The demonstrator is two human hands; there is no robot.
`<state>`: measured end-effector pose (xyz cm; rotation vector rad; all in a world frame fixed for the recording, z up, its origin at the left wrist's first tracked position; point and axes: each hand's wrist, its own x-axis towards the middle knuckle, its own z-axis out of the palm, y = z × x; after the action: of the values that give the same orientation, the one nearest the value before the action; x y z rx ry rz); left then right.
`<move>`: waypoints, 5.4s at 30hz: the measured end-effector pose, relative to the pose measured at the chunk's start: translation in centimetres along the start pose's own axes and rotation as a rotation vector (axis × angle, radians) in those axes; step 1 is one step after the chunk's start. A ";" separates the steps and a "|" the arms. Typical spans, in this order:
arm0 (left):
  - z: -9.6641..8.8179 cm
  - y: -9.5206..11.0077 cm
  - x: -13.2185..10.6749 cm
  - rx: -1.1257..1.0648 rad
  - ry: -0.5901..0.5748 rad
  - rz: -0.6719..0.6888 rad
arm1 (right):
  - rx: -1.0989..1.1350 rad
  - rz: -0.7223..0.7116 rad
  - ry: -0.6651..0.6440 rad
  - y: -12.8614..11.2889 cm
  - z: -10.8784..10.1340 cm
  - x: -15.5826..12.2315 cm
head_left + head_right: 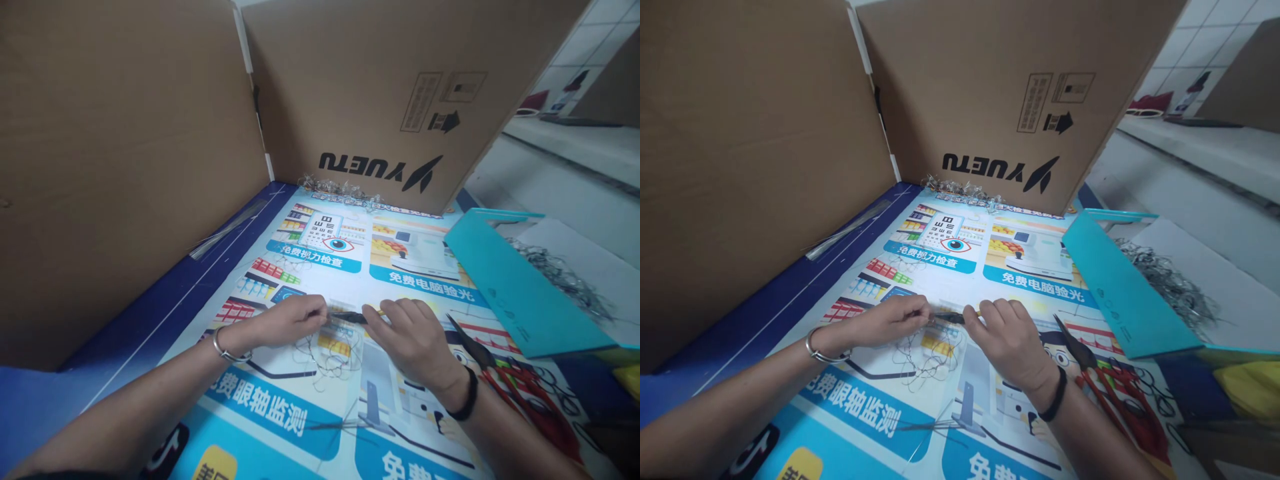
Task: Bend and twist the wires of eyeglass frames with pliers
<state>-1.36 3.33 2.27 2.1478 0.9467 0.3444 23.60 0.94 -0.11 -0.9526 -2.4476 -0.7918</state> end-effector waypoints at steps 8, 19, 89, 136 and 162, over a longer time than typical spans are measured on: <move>0.7 -0.3 0.1 0.241 0.059 0.087 | 0.029 0.020 0.045 -0.2 -0.4 0.4; 1.8 0.0 -0.2 0.143 0.184 -0.014 | 0.005 0.003 -0.006 0.0 -0.1 0.0; 0.9 -0.7 0.1 0.073 0.178 -0.013 | 0.312 0.259 -0.088 -1.5 -0.1 -0.2; 1.4 0.2 0.3 0.082 0.229 -0.046 | 0.088 0.146 -0.022 -1.1 -0.2 0.1; 2.4 0.2 0.4 0.490 0.217 -0.071 | 0.041 0.028 -0.023 -0.6 -1.3 0.4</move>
<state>0.20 2.30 0.76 2.5435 1.3379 0.3401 23.14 -0.05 0.88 -0.9843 -2.4544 -0.7225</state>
